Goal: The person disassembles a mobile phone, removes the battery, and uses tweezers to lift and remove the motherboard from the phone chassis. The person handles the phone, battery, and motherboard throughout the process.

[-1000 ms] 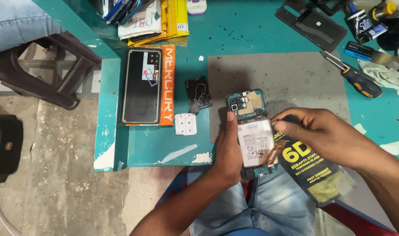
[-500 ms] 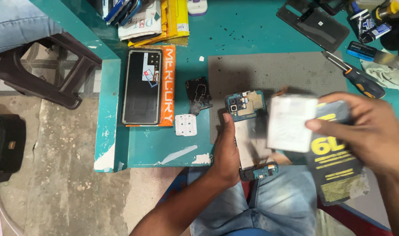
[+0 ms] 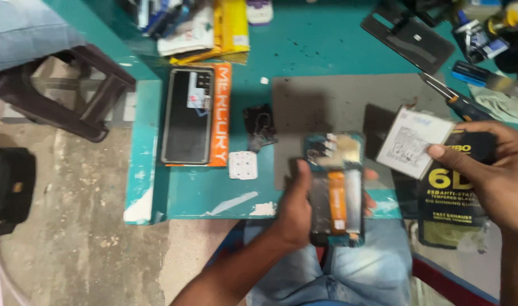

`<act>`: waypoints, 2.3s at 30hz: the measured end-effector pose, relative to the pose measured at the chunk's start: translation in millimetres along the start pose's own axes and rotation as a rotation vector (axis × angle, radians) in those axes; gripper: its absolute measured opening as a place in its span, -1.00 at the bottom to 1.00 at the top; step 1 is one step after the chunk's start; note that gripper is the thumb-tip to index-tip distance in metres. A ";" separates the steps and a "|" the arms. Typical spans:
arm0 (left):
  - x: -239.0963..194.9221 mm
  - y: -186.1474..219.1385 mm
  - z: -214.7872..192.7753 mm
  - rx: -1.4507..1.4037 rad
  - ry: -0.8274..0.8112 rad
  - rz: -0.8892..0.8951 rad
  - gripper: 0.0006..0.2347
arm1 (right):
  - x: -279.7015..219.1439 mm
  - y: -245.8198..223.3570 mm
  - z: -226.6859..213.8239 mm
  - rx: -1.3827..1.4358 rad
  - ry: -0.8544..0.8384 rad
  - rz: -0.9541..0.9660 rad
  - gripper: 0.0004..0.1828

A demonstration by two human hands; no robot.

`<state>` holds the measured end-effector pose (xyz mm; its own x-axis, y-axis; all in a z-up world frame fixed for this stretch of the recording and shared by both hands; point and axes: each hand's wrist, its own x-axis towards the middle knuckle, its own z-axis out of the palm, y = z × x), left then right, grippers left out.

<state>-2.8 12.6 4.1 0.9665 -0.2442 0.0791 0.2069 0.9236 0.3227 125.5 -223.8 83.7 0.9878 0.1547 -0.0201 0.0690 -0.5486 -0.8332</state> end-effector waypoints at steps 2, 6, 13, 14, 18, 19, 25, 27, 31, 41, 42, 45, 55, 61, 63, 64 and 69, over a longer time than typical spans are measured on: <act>-2.6 1.8 3.9 0.087 -0.053 -0.010 -0.23 | 9.3 -20.5 13.2 -0.126 -0.040 0.077 -0.64; -7.2 2.7 9.2 0.253 -0.121 0.045 -0.29 | 27.5 -67.0 45.8 -0.036 -0.143 0.114 -0.67; -6.2 8.5 12.5 0.191 -0.149 0.021 -0.36 | 34.5 -139.5 69.7 -0.604 -0.042 -0.237 -0.56; -6.0 7.7 12.7 0.178 -0.153 0.011 -0.36 | 35.8 -142.2 65.7 -0.732 -0.023 -0.297 -0.54; -7.3 8.0 8.6 0.168 -0.126 -0.033 -0.34 | 54.3 -117.8 33.7 -0.669 0.023 -0.161 -0.51; -7.5 7.6 6.9 0.175 -0.116 -0.039 -0.34 | 60.6 -102.0 21.4 -0.647 0.030 -0.124 -0.51; 0.2 -1.1 2.4 0.012 -0.135 -0.070 -0.33 | 82.3 43.6 -49.4 -0.306 0.110 -0.345 -0.68; 0.8 -5.4 -0.6 0.079 -0.077 -0.018 -0.30 | 86.9 99.8 -54.3 -0.407 0.112 -0.367 -0.74; -1.2 -19.7 -17.7 -0.003 0.040 0.055 -0.31 | 75.8 194.1 -60.8 -0.931 0.147 -0.362 -0.69; 42.3 -29.5 -89.1 -0.191 -0.043 -0.094 -0.22 | 79.8 282.7 -39.5 -1.180 0.159 -0.697 -0.44; 42.6 -30.8 -94.4 -0.186 -0.046 -0.093 -0.21 | 82.0 287.0 -39.2 -1.211 0.147 -0.655 -0.46; 41.6 -36.5 -104.1 -0.173 -0.044 -0.088 -0.20 | 85.1 292.4 -39.6 -1.299 0.090 -0.501 -0.49; 22.0 -26.8 -68.8 -0.201 0.015 -0.044 -0.20 | 33.1 150.5 -42.5 -1.159 0.145 -0.317 -0.34; 5.4 -15.1 -27.9 -0.044 0.017 -0.158 -0.04 | -23.2 5.6 7.7 -0.821 -0.081 -0.575 -0.06; 5.4 -8.1 -20.8 -0.010 0.098 -0.181 -0.03 | -15.0 -24.0 25.7 -0.843 -0.115 -0.580 -0.13; 4.2 -6.8 -17.8 0.008 0.141 -0.186 -0.02 | -8.6 -31.8 26.3 -0.877 -0.061 -0.603 -0.22; 3.9 -8.5 -9.7 -0.017 0.093 -0.164 -0.07 | 24.1 -27.9 16.9 -1.008 0.188 -0.659 -0.41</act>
<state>0.7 6.6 -7.6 0.9294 -0.3641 -0.0610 0.3645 0.8788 0.3080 145.0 -190.9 97.1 0.7215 0.5691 0.3944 0.5602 -0.8146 0.1507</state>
